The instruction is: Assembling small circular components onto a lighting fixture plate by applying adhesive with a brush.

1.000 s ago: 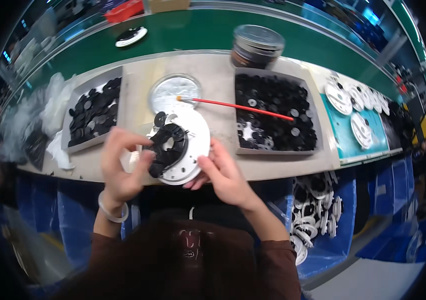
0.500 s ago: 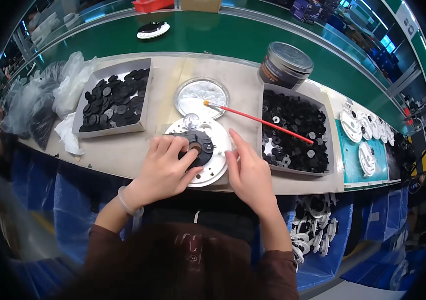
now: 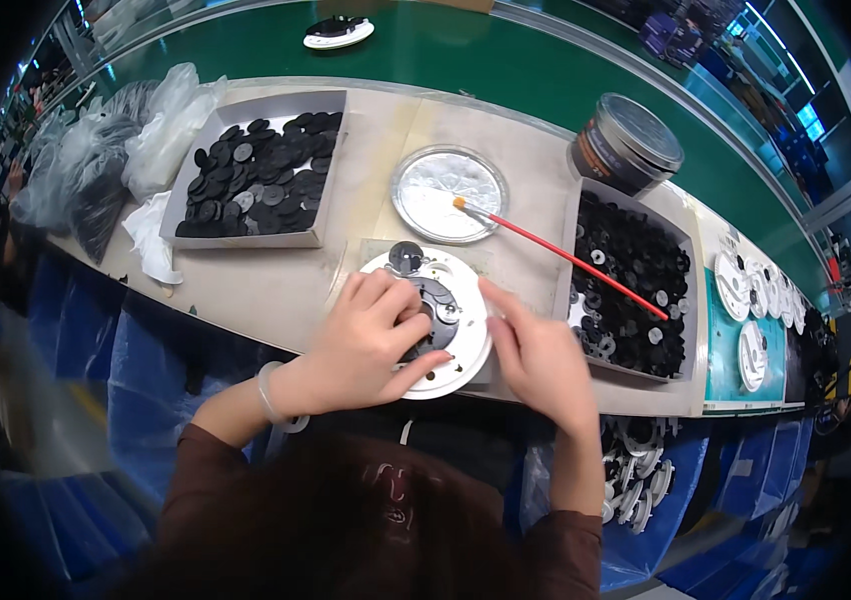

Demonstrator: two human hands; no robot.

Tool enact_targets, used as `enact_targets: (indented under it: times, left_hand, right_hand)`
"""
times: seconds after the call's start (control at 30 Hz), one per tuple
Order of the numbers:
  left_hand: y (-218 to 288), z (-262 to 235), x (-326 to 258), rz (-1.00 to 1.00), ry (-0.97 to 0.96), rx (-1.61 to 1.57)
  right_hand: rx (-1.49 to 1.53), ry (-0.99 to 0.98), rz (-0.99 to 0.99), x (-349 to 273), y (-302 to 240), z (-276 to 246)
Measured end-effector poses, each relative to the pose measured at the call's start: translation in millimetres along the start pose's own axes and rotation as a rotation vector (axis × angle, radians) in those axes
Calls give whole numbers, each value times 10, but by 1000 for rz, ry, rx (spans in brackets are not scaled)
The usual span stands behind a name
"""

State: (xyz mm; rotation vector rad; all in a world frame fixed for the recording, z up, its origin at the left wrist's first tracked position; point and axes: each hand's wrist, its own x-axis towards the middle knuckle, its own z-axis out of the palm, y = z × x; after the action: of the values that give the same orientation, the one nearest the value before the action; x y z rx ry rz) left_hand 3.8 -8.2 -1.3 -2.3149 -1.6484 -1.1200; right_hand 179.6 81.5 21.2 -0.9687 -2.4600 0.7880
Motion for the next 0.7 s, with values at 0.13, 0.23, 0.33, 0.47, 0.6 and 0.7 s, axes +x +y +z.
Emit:
enact_targets:
  times: [0.13, 0.23, 0.33, 0.47, 0.6, 0.7]
  left_hand:
    - [-4, 49, -1, 8, 18, -4]
    - [-24, 66, -22, -2, 24, -6]
    - [-43, 104, -47, -29, 44, 30]
    - [-16, 86, -33, 4, 60, 36]
    - [-23, 102, -41, 0, 53, 19]
    - [-17, 84, -50, -6, 44, 2]
  right_hand:
    - [-84, 75, -115, 317, -105, -103]
    - [-101, 94, -175, 661, -439, -37]
    - [-131, 47, -537, 1080, -670, 213]
    - [-227, -161, -683, 1587, -844, 707]
    - [-525, -509, -505, 1923, -1023, 967]
    - [-532, -436, -601, 2059, -914, 1151]
